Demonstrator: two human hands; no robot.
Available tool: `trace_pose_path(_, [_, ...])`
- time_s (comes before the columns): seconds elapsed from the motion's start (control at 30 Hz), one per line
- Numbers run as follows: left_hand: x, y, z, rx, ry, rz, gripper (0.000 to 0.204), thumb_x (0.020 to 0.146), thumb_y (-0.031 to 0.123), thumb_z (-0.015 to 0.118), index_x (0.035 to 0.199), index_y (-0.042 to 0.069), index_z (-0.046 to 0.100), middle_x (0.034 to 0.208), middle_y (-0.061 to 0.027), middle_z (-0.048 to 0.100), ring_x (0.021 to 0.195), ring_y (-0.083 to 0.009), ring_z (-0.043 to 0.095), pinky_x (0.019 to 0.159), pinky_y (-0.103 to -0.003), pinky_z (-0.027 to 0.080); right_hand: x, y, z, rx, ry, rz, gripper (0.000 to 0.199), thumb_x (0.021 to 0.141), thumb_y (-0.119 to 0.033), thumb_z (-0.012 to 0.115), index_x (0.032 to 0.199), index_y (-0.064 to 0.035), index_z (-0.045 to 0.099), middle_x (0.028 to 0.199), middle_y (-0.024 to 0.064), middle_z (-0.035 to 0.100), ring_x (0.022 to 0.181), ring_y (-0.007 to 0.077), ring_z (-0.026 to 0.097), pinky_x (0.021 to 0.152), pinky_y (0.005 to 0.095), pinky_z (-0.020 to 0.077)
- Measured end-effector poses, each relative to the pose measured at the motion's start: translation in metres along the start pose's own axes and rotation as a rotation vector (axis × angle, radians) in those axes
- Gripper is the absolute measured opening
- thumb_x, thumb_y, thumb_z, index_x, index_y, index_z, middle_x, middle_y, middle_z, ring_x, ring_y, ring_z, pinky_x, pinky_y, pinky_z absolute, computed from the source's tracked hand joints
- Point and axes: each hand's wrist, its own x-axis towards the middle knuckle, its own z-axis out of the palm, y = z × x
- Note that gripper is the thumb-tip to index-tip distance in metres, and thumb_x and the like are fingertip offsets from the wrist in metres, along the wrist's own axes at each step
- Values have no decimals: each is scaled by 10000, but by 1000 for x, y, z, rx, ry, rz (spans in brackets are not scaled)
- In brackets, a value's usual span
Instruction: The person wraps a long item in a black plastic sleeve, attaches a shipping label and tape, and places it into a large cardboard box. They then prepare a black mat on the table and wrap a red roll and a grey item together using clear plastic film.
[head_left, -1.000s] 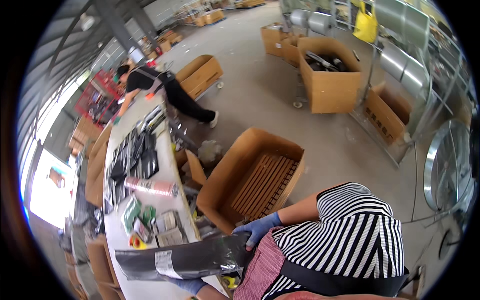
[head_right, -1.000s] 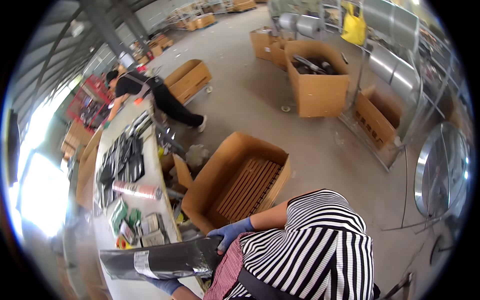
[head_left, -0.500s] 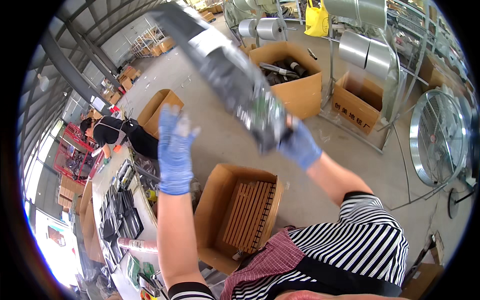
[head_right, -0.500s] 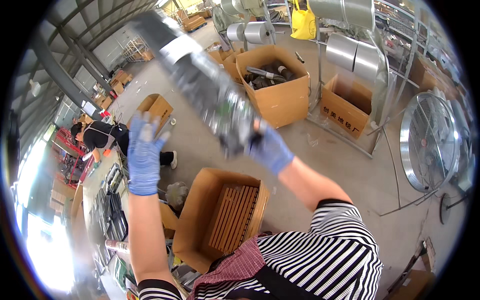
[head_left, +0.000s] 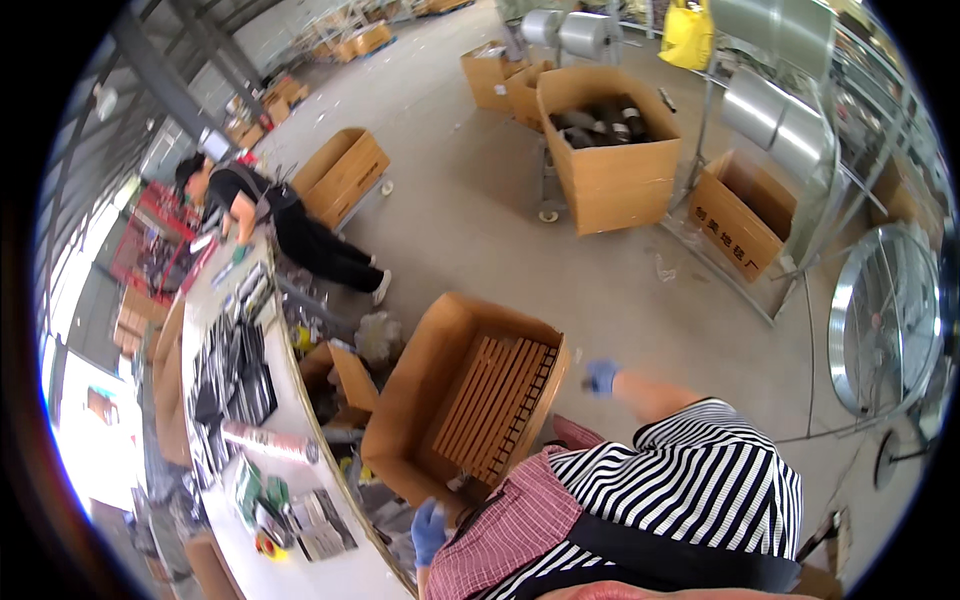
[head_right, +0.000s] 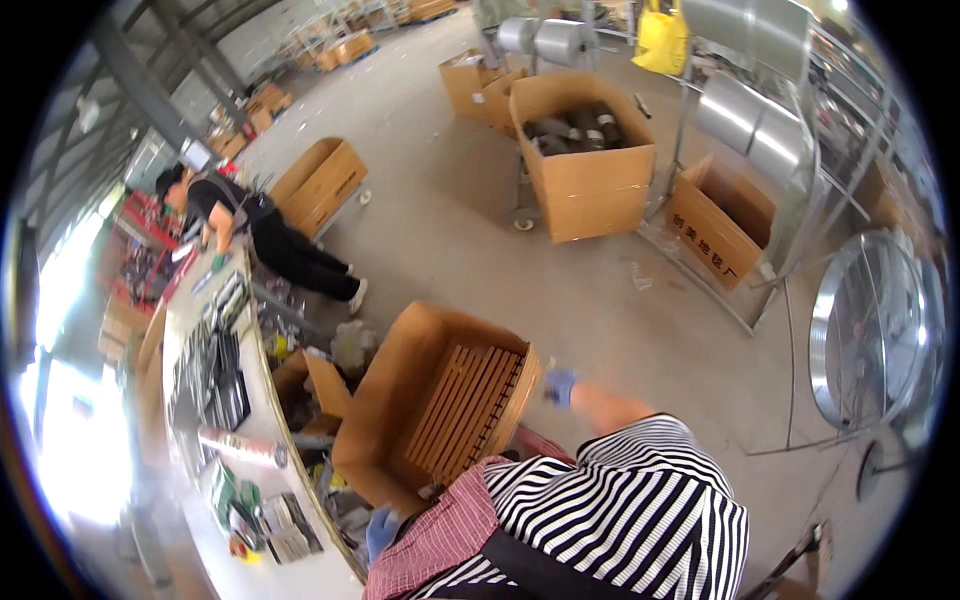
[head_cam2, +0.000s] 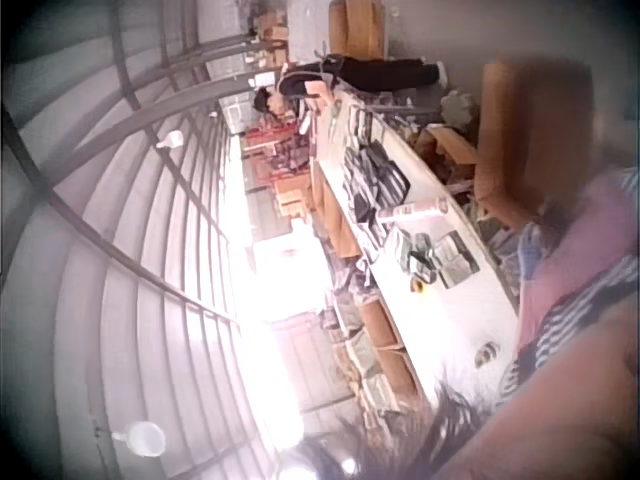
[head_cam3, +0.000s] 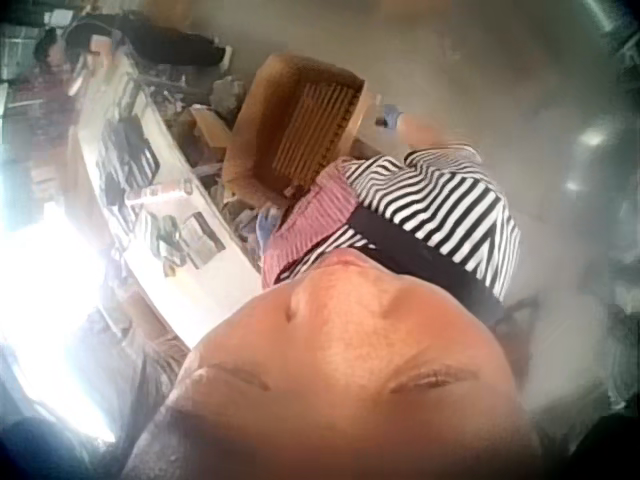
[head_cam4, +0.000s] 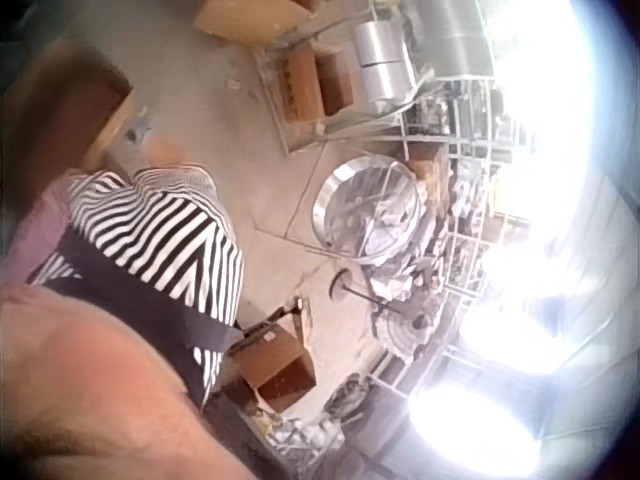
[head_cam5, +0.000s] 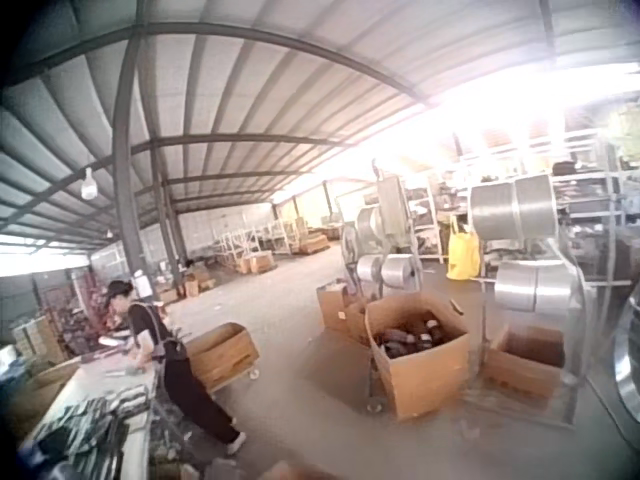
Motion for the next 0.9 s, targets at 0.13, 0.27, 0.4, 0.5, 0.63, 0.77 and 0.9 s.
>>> trace_pose_path(0.13, [-144,-187,-3,-296,426,-147,268,967,216,620,1116,-3,659,977,-83,692,894,-167,643,833,-319,520,-54,-56,125,-194,-438,-462,283,812,-372,666,854,-102,735,864,157,709,783,345,678,696,484,529])
trace_pose_path(0.27, [-144,-113,20,-178,411,-203,348,970,248,617,1223,11,643,1117,-143,707,1034,-194,654,898,-310,505,-33,-43,93,-333,-465,-575,237,814,-336,666,847,-116,745,853,156,718,780,346,695,677,479,543])
trace_pose_path(0.4, [-177,-179,57,-249,433,-21,456,957,299,658,1329,45,588,1209,-196,671,1108,-301,656,965,-359,509,53,-98,73,-671,-439,-642,198,820,-290,654,827,-114,744,809,151,716,741,347,697,634,470,541])
trace_pose_path(0.5, [-217,-177,-6,-100,513,-200,416,965,290,641,1311,62,605,1203,-205,667,1091,-330,662,940,-400,528,95,-167,45,6,-372,-106,101,845,-160,587,792,-112,659,707,93,621,611,262,602,527,415,462])
trace_pose_path(0.63, [-293,-212,-35,-167,690,-305,420,941,239,671,1306,41,609,1212,-207,666,1098,-312,660,951,-392,518,59,-293,29,951,-486,208,189,898,-100,522,748,-195,458,648,-14,488,500,129,452,417,291,331])
trace_pose_path(0.77, [-328,-253,-67,-448,849,-304,423,939,182,678,1329,44,593,1094,-129,699,992,-201,643,891,-320,506,-47,-424,81,641,-567,6,69,914,-167,584,881,-123,626,711,-24,545,582,100,514,513,254,427])
trace_pose_path(0.9, [-347,-306,-122,-484,985,-318,441,953,128,649,1375,40,554,943,-32,654,797,-98,562,724,-250,473,-104,-457,152,212,-749,-382,322,927,-257,617,1131,-20,695,1014,128,711,828,179,691,757,292,555])
